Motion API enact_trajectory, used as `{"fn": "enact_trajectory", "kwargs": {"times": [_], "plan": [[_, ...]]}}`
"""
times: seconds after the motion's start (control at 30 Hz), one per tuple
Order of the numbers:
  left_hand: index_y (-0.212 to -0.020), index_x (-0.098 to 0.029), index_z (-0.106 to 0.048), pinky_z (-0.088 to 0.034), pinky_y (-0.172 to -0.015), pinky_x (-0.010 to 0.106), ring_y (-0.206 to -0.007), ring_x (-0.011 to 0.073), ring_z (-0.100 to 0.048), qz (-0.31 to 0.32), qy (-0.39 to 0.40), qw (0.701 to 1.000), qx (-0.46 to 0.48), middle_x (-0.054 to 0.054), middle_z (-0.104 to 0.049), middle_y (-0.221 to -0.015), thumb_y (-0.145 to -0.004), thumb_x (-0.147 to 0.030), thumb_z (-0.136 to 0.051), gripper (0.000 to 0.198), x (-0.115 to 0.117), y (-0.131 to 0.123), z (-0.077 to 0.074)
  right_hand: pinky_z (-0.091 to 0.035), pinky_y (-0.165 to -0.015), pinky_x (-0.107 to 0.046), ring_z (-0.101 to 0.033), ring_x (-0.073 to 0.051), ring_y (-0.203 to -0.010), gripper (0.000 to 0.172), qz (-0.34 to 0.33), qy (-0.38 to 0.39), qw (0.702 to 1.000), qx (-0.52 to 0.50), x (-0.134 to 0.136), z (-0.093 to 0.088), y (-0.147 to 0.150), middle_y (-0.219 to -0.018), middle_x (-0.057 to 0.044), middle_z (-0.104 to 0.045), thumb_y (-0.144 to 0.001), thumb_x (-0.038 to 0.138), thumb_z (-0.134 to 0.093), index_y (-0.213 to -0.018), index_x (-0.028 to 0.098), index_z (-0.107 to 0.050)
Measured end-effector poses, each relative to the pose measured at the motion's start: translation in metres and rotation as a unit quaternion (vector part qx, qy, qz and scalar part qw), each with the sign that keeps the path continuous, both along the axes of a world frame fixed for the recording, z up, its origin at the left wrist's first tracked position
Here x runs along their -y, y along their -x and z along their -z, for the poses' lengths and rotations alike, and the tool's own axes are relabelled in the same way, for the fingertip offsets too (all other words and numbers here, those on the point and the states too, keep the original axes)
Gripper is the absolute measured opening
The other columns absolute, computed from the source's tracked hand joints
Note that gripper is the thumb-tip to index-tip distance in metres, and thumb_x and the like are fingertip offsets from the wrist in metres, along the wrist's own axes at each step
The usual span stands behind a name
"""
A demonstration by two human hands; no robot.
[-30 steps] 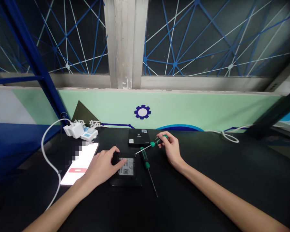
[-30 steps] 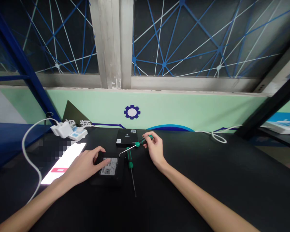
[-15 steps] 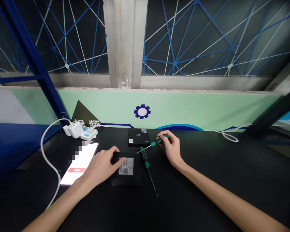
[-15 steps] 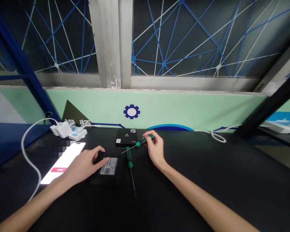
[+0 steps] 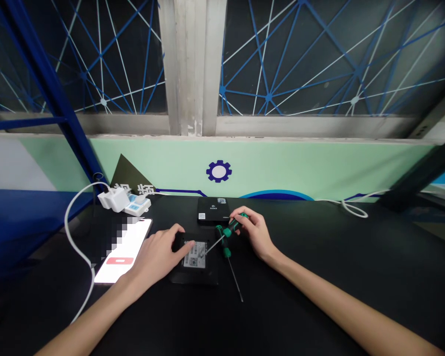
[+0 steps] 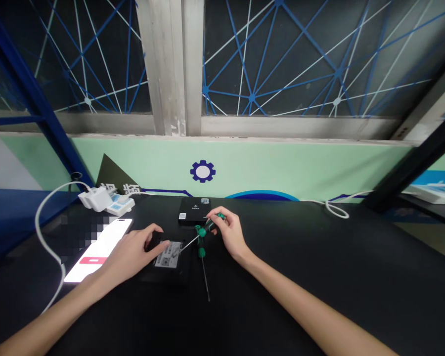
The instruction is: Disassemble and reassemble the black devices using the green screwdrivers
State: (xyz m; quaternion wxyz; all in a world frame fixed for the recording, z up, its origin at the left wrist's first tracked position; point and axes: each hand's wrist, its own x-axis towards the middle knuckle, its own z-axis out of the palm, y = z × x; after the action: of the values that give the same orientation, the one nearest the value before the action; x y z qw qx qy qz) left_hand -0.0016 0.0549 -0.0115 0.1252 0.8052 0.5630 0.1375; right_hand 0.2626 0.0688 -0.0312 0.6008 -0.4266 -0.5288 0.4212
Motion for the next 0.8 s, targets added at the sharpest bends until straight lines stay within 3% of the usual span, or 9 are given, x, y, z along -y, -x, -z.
{"fn": "enact_trajectory", "kwargs": {"times": [0.47, 0.8], "plan": [[-0.112, -0.021, -0.06, -0.034, -0.053, 0.028, -0.063, 0.0228, -0.062, -0.021, -0.017, 1.0, 0.012, 0.0, -0.059, -0.068, -0.095, -0.063, -0.037, 0.051, -0.0016, -0.0043, 0.0044, -0.044, -0.047, -0.023, -0.052, -0.013, -0.055, 0.033, -0.015, 0.021, 1.0, 0.003, 0.0004, -0.0018, 0.0016, -0.067, -0.001, -0.061, -0.076, 0.05, -0.075, -0.075, 0.018, -0.067], [-0.111, -0.022, -0.059, -0.034, -0.053, 0.029, -0.062, 0.0222, -0.061, -0.017, -0.023, 1.0, 0.008, -0.001, -0.058, -0.067, -0.096, -0.06, -0.036, 0.047, -0.0011, -0.0027, 0.0045, -0.044, -0.049, -0.025, -0.05, -0.011, -0.05, 0.032, -0.015, 0.007, 0.998, 0.062, 0.0021, -0.0006, 0.0031, -0.066, 0.0, -0.062, -0.079, 0.05, -0.073, -0.073, 0.019, -0.067]]}}
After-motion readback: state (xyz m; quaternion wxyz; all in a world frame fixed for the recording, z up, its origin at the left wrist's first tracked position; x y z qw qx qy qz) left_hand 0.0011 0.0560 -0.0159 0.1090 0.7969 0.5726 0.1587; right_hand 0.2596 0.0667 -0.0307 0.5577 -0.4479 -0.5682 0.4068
